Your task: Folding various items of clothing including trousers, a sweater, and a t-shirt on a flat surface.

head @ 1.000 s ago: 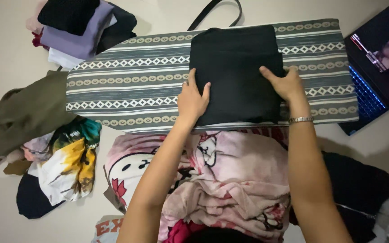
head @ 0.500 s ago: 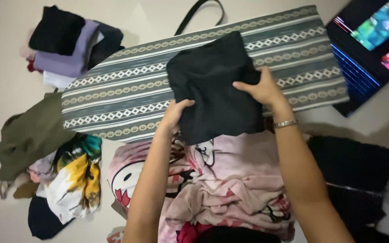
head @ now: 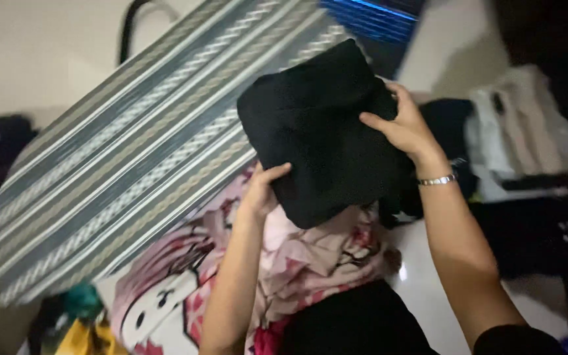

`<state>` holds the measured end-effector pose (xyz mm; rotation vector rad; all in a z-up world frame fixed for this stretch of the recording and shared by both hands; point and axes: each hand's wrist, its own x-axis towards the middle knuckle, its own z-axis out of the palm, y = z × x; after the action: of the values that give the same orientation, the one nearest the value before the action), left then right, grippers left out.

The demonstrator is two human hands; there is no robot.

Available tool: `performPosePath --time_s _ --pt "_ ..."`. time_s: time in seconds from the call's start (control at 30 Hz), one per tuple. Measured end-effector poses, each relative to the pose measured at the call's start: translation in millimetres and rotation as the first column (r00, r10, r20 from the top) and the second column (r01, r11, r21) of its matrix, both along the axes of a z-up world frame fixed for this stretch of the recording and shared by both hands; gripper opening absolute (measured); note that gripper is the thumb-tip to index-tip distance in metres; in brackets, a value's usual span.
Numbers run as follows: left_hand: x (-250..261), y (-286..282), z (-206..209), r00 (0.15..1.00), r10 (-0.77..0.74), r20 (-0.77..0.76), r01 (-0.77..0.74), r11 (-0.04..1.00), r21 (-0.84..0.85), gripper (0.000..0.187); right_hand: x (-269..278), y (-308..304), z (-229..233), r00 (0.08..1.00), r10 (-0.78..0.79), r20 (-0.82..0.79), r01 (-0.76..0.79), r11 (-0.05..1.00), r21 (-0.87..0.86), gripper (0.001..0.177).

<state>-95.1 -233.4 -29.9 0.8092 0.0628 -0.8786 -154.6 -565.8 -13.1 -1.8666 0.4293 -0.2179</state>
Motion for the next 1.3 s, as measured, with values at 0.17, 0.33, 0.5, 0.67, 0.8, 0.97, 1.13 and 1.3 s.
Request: performPosePath --time_s 0.17,0.33,0.5,0.67,0.8,0.97,1.13,1.3 --pt "-43 -110 -24 0.983 -0.171 0.065 0.169 0.985 0.025 0.064 -102 -76 6 0.977 -0.214 -0.019 0.203 0.948 -0.245 0.08" --pt "-84 -171 -71 0.958 -0.277 0.076 0.276 0.961 0.013 0.057 -160 -102 -7 0.92 -0.393 0.009 0.335 0.772 -0.54 0.077" --pt "-105 -178 -110 0.959 -0.257 -0.121 0.273 0.952 0.135 0.05 -154 -86 -15 0.867 -0.452 -0.21 0.163 0.655 -0.738 0.075" --pt "-104 -169 -98 0.951 -0.308 0.021 0.303 0.944 0.131 0.049 -154 -80 -19 0.896 -0.436 -0.085 0.224 0.609 -0.761 0.067" --pt "-101 -167 -118 0.737 -0.422 -0.528 0.368 0.906 -0.21 0.065 -149 -74 -13 0.871 -0.466 -0.157 0.149 0.555 -0.819 0.061" --pt "-107 -177 -117 0.888 -0.342 -0.306 0.383 0.92 0.082 0.067 -141 -70 -24 0.841 -0.501 -0.204 0.006 0.387 -0.922 0.068" --pt "-129 -188 -175 0.769 -0.19 0.61 -0.072 0.923 0.378 0.068 -123 -25 34 0.849 -0.498 -0.174 0.071 0.435 -0.898 0.073" --pt "-132 -186 -129 0.81 -0.369 0.457 -0.099 0.681 0.726 0.083 -103 -15 -8 0.96 -0.255 -0.114 0.01 0.439 -0.898 0.074"
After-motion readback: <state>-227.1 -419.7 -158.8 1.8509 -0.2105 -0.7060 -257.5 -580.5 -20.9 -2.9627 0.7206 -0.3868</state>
